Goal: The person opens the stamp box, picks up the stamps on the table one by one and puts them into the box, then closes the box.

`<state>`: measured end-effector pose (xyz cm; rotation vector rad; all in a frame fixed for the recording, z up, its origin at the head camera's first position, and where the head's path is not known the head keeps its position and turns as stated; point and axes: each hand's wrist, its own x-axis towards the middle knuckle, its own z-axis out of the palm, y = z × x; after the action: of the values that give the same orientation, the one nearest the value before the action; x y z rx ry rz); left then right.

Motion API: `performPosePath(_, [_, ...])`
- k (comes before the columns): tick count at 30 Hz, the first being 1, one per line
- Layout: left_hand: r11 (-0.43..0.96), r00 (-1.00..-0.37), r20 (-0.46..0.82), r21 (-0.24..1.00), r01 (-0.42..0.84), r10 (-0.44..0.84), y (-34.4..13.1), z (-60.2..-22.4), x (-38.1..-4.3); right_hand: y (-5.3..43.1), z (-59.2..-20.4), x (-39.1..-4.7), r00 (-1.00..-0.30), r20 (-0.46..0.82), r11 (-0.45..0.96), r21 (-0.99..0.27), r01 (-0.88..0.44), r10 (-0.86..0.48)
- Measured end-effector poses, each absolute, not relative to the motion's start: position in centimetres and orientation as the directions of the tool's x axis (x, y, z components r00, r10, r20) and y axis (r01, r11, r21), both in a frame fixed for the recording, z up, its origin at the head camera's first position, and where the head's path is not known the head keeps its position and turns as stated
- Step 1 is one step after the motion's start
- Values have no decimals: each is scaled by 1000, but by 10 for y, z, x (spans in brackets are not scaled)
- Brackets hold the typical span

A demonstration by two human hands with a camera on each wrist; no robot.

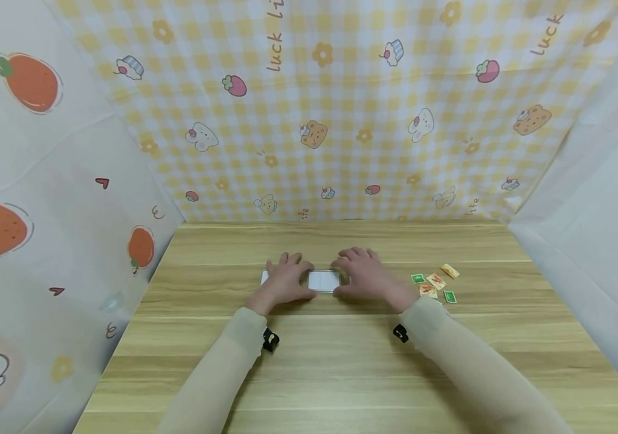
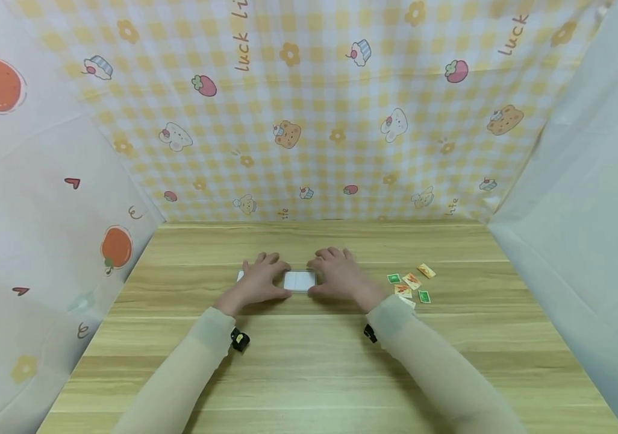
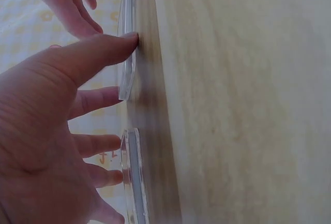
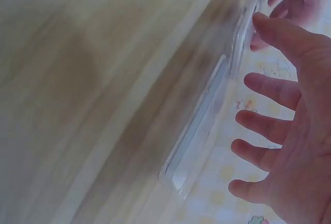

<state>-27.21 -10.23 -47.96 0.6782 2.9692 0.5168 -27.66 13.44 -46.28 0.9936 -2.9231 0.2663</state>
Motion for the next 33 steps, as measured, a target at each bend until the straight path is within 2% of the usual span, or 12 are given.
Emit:
performPosePath(6, [834,-890,13,343,432,455,-100,-480,-275,127,-472,-280,-798,65,792,-104,-602,-599])
performPosePath(20, [824,-873,15,324,465,487,-98,-481,-280,123,-471,-281,-789,62,773,-165,-613,-612])
performPosePath(33, [823,-865,6,306,479,501,-97,-479,-278,122,-473,-281,-769,85,760,-122,-639,-633])
